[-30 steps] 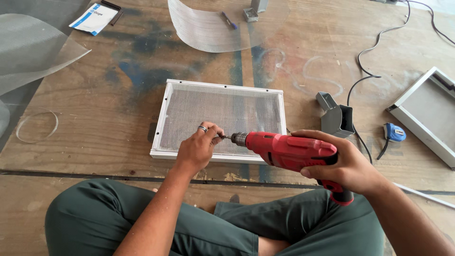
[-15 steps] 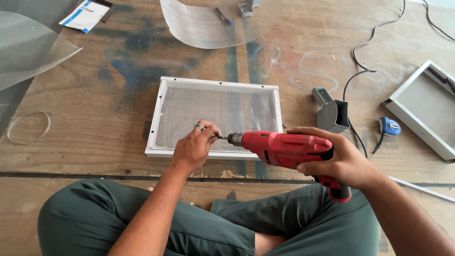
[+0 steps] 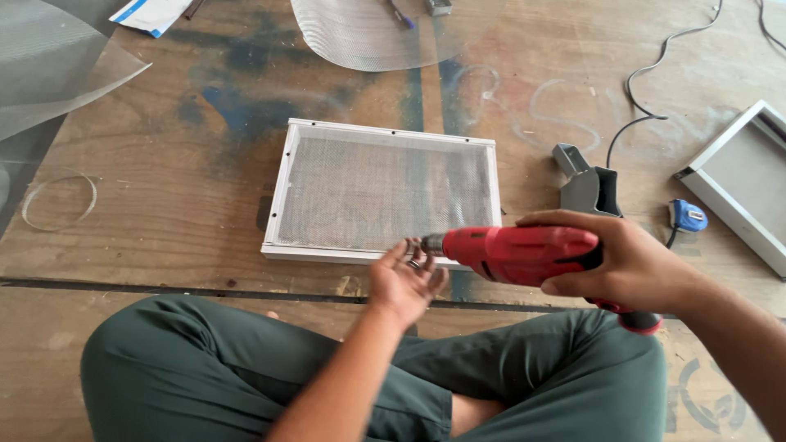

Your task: The person uses a red power drill to drive screws into the corners and edges of a white rectangular frame containing a mesh screen. The person sits on the floor and systematically fastens the screen to the frame, occasionally picking up screws and repositioning the frame.

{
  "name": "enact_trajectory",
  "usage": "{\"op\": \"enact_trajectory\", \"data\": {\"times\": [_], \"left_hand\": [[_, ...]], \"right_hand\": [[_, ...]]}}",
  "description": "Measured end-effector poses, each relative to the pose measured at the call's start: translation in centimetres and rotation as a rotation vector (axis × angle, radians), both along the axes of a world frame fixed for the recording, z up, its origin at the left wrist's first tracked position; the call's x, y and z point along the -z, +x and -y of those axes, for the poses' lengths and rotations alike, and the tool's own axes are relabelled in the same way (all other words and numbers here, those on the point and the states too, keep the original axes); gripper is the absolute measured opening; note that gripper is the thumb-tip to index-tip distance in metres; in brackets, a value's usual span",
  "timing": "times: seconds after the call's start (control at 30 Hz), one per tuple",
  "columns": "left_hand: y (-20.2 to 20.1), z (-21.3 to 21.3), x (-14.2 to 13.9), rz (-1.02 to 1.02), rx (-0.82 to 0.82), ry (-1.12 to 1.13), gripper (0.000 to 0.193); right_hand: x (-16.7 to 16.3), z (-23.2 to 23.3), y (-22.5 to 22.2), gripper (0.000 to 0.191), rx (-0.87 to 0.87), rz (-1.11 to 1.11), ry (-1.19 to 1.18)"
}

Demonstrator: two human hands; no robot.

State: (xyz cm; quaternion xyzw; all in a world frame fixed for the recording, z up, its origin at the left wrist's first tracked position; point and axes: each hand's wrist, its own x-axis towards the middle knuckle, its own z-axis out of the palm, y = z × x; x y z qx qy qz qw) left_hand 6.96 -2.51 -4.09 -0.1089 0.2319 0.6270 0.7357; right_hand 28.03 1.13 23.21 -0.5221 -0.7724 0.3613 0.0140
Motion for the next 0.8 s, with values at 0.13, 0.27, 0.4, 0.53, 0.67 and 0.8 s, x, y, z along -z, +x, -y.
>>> {"op": "enact_trajectory", "data": {"times": [0.13,0.27,0.4,0.53,0.67,0.8], "left_hand": [[2.7,0.0,2.4,0.192,-0.013,-0.148,0.019],[2.6,0.0,4.3,0.165,-0.012,-0.189,0.021],[2.0,-0.1,5.1,0.154,-0.054,-0.194,0.024],[1.8,-0.5,5.5,0.170,-0.092,-0.226,0.025],[1.9,-0.4,5.4,0.180,-0.080,-0.220,0.025],[1.9,0.0,4.6,0.165,-0.064,-0.225,0.026]], "right_hand": [[-0.1,0.2,-2.6,0.082,-0.105,0.183,0.086],[-0.1,-0.4,-4.8,0.081,-0.120,0.338,0.009],[0.2,-0.9,-6.4,0.080,-0.153,0.322,0.007],[0.4,-1.5,-7.4,0.080,-0.171,0.374,0.012],[0.3,-2.1,-8.1,0.080,-0.199,0.390,0.013],[0.0,-2.4,-8.8,0.079,-0.228,0.424,0.023]]}}
